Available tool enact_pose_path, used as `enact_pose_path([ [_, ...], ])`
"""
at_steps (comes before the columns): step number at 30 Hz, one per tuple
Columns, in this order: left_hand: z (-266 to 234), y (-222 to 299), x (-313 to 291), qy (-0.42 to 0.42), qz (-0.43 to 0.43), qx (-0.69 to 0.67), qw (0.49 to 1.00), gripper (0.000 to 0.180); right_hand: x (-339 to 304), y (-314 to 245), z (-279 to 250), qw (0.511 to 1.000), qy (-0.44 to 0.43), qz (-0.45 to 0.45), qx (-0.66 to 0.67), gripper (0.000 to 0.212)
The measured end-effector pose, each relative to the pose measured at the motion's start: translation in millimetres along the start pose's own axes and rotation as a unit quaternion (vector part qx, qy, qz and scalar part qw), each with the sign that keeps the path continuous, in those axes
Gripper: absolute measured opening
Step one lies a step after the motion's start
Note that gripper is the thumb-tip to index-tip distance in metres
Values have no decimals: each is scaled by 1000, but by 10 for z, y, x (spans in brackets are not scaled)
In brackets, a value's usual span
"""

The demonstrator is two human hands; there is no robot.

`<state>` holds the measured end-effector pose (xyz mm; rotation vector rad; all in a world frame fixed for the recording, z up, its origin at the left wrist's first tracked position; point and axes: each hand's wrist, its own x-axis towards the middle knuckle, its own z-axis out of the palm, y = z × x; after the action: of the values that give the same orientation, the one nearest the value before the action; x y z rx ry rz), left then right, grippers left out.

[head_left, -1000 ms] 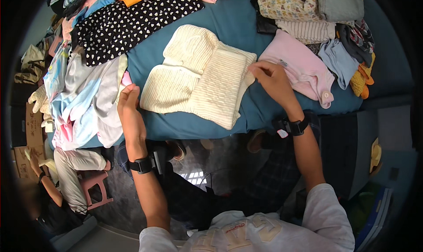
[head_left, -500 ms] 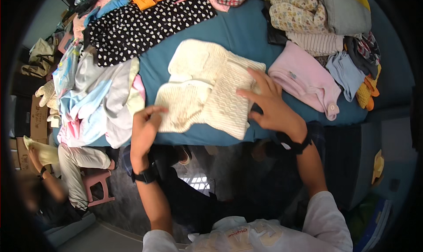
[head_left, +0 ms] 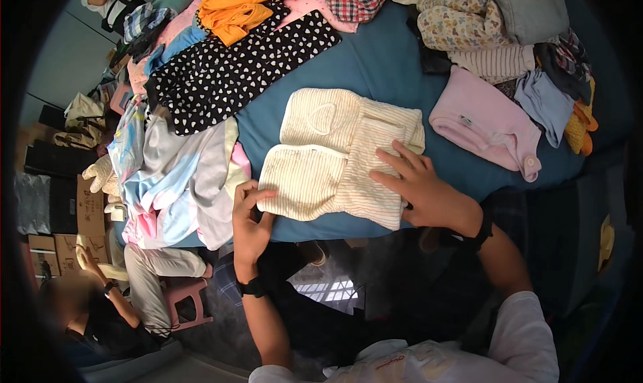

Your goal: Folding various pieces of baby or children's clothing on a bed.

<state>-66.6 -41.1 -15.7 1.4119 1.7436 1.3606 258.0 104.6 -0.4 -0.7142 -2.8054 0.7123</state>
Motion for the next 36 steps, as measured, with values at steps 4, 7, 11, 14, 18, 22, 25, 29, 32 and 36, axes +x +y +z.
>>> enact_pose_path([
  [4,62,97,107,8,101,82,991,31,-55,224,-23,996,58,-61,29,62],
  [7,47,109,44,10,67,-55,996,15,-54,327,-116,980,105,-87,145,52],
  [11,101,234,-58,72,1,-252,965,29,-107,317,-321,907,24,40,418,34],
  [14,256,265,9,93,-87,-289,949,26,-99,306,-312,852,43,95,512,29],
  [18,330,177,125,-38,-118,-221,967,43,-25,278,-261,858,73,147,487,29],
  [22,467,306,157,-32,-122,-152,980,39,-10,384,-140,860,106,159,473,30],
  [25,472,283,175,17,-145,-166,975,33,13,398,-160,874,107,152,450,31],
  [29,503,273,217,32,-150,-148,977,27,26,339,-214,867,100,171,457,31],
  [32,509,217,237,30,-161,-132,978,28,56,291,-249,859,77,196,467,31],
  [36,498,202,230,40,-161,-114,980,30,43,339,-273,916,110,182,340,31],
])
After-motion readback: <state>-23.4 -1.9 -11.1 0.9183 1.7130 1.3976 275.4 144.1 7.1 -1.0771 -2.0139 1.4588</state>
